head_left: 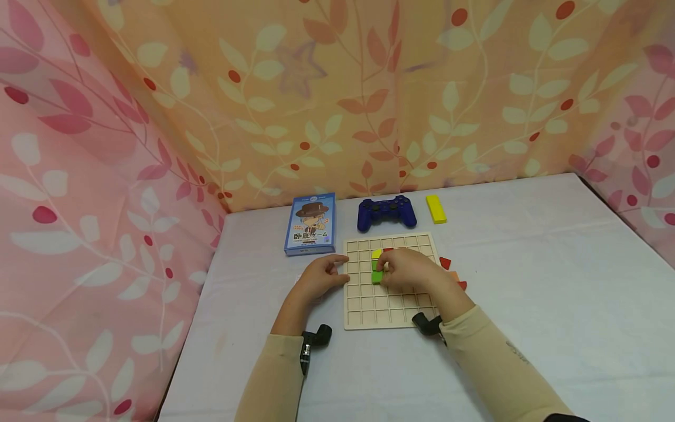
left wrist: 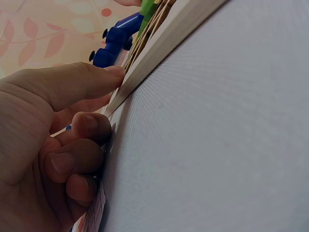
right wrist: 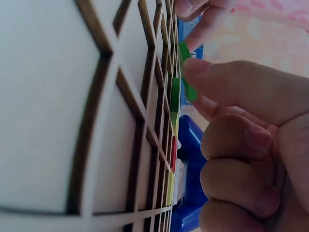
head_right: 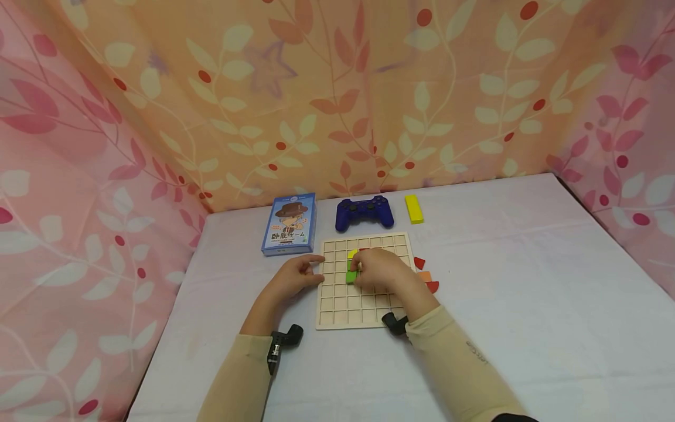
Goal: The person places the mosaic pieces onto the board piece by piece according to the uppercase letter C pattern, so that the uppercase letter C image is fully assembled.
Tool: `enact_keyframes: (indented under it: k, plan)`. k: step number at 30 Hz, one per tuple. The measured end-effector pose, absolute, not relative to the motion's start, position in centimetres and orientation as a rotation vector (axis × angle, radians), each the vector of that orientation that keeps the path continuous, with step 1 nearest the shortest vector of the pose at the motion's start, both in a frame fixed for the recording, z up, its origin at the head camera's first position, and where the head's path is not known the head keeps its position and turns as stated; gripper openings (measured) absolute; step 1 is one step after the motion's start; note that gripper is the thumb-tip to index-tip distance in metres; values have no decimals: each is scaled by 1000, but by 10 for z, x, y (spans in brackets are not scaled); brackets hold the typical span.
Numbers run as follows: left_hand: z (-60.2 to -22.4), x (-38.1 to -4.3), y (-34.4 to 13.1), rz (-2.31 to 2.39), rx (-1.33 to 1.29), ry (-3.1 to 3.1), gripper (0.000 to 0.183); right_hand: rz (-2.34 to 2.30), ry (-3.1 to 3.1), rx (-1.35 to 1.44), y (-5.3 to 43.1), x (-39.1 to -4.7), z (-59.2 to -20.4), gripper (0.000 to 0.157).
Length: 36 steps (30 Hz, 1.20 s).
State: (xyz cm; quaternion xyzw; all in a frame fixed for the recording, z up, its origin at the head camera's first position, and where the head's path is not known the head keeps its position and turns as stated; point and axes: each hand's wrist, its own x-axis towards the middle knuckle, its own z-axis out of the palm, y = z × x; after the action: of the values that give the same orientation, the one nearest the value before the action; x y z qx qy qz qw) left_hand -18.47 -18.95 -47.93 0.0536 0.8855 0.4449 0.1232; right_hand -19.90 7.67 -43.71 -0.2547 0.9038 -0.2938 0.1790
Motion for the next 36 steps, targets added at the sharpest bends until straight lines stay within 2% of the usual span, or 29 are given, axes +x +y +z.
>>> enact_keyframes:
  k: [10, 27, 36]
  plan:
    - [-481, -186, -190, 1307, 168, 2586, 49, -751, 2611, -722, 75, -200, -443, 23]
    - [-481, -186, -191, 1291, 161, 2584, 48, -732, 2664, -719, 75, -201, -443, 7]
    - [-481, -186, -191, 1302, 162, 2579, 48, -716, 2679, -716, 74, -201, -441, 7]
